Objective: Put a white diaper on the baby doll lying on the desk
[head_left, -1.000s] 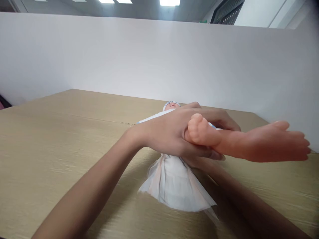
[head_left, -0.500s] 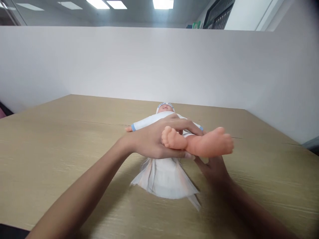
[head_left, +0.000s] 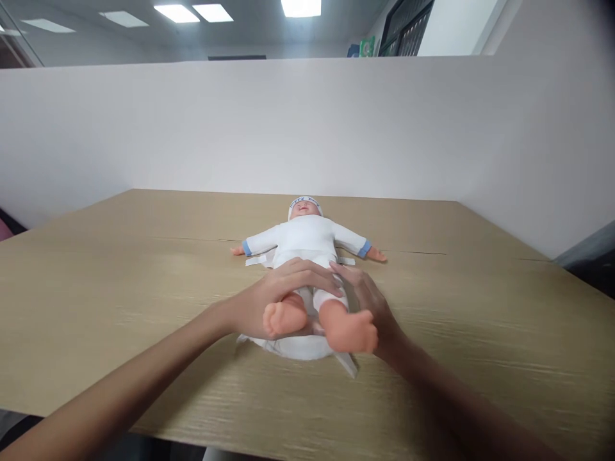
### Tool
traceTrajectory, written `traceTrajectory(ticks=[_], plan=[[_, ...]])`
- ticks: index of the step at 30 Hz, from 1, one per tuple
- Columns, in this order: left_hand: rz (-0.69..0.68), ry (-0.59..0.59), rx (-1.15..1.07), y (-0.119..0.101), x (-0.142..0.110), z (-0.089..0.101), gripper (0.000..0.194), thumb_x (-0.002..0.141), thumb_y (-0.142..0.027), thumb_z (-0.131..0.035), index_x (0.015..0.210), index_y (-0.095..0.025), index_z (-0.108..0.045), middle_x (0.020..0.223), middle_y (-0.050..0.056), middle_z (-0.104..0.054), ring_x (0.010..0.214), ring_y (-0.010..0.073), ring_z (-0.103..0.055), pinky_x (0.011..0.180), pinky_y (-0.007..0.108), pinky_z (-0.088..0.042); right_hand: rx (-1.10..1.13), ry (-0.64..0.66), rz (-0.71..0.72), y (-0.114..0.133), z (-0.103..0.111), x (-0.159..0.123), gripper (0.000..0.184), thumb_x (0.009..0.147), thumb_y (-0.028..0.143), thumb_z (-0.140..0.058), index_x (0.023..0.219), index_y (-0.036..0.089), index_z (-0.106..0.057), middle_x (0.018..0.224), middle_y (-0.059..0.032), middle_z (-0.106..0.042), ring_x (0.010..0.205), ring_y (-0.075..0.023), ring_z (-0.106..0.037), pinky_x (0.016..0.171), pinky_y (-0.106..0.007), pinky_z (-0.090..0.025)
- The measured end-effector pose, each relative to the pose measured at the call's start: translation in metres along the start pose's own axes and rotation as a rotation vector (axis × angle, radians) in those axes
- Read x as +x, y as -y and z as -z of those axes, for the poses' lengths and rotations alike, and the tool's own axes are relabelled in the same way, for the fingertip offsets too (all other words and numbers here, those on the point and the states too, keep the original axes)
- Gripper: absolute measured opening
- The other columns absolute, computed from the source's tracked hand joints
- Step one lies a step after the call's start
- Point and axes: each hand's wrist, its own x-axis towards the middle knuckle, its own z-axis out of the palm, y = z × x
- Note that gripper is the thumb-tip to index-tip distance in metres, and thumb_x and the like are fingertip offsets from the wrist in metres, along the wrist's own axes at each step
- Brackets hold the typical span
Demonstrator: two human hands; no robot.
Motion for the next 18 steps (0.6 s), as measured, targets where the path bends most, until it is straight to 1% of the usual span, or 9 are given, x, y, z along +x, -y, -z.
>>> traceTrajectory(ticks=[2, 5, 8, 10, 12, 14, 16, 18], plan=[[0.056, -0.022, -0.008, 0.003, -0.008, 0.004, 0.05, 0.093, -0.043, -0.08, 0.138, -0.027, -0.065, 0.137, 0.01, -0.072, 0.13, 0.0308, -0.069, 0.111, 0.045, -0.059, -0.018, -0.004, 0.06, -0.006, 0.001, 0.002, 0.052, 0.106, 0.021, -0.057, 0.157, 0.024, -0.054, 0.14, -0.0136, -0.067, 0.132, -0.0289, -0.066, 0.109, -0.048, -0.06], [0.13, -0.024, 0.054, 0.009, -0.024, 0.014, 0.052, 0.091, -0.044, -0.084, 0.136, -0.027, -0.065, 0.133, 0.007, -0.073, 0.124, 0.0292, -0.071, 0.107, 0.042, -0.061, -0.064, 0.051, 0.156, -0.012, 0.009, 0.006, 0.043, 0.102, 0.015, -0.059, 0.143, 0.026, -0.066, 0.134, -0.0122, -0.067, 0.129, -0.028, -0.066, 0.109, -0.048, -0.059], [0.151, 0.035, 0.145, 0.017, -0.044, 0.027, 0.05, 0.087, -0.045, -0.086, 0.129, -0.026, -0.068, 0.126, 0.006, -0.075, 0.116, 0.03, -0.071, 0.103, 0.045, -0.061, -0.053, 0.113, 0.235, -0.019, 0.018, 0.01, 0.036, 0.103, 0.012, -0.056, 0.135, 0.025, -0.068, 0.138, -0.0114, -0.068, 0.135, -0.0265, -0.064, 0.117, -0.049, -0.054], [0.137, 0.067, 0.226, 0.023, -0.059, 0.036, 0.044, 0.087, -0.044, -0.086, 0.123, -0.025, -0.07, 0.123, 0.006, -0.077, 0.12, 0.0315, -0.069, 0.107, 0.048, -0.058, -0.023, 0.161, 0.276, -0.024, 0.023, 0.011, 0.037, 0.104, 0.008, -0.052, 0.133, 0.025, -0.066, 0.144, -0.0092, -0.07, 0.142, -0.025, -0.061, 0.121, -0.049, -0.051], [0.11, 0.07, 0.318, 0.027, -0.074, 0.043, 0.037, 0.09, -0.039, -0.085, 0.122, -0.025, -0.071, 0.124, 0.007, -0.078, 0.128, 0.0315, -0.066, 0.113, 0.049, -0.055, 0.019, 0.211, 0.285, -0.029, 0.025, 0.011, 0.038, 0.103, 0.005, -0.048, 0.131, 0.025, -0.066, 0.146, -0.0065, -0.071, 0.146, -0.0229, -0.059, 0.123, -0.048, -0.051], [0.091, 0.1, 0.369, 0.032, -0.088, 0.047, 0.037, 0.094, -0.033, -0.08, 0.129, -0.025, -0.07, 0.13, 0.008, -0.078, 0.134, 0.0312, -0.063, 0.116, 0.049, -0.053, 0.051, 0.252, 0.27, -0.035, 0.024, 0.009, 0.038, 0.104, 0.005, -0.046, 0.128, 0.025, -0.066, 0.146, -0.0047, -0.072, 0.146, -0.021, -0.06, 0.121, -0.046, -0.053], [0.078, 0.144, 0.368, 0.038, -0.099, 0.046, 0.045, 0.095, -0.029, -0.074, 0.14, -0.025, -0.067, 0.139, 0.01, -0.076, 0.138, 0.0323, -0.06, 0.117, 0.051, -0.053, 0.064, 0.279, 0.252, -0.04, 0.022, 0.007, 0.035, 0.106, 0.006, -0.047, 0.125, 0.026, -0.068, 0.145, -0.0036, -0.073, 0.145, -0.02, -0.061, 0.12, -0.044, -0.054], [0.06, 0.169, 0.364, 0.044, -0.108, 0.043, 0.055, 0.094, -0.025, -0.07, 0.148, -0.026, -0.062, 0.145, 0.01, -0.073, 0.143, 0.0339, -0.056, 0.12, 0.054, -0.052, 0.067, 0.289, 0.255, -0.045, 0.019, 0.004, 0.028, 0.108, 0.011, -0.05, 0.121, 0.028, -0.07, 0.143, -0.003, -0.074, 0.142, -0.0205, -0.062, 0.118, -0.044, -0.055]])
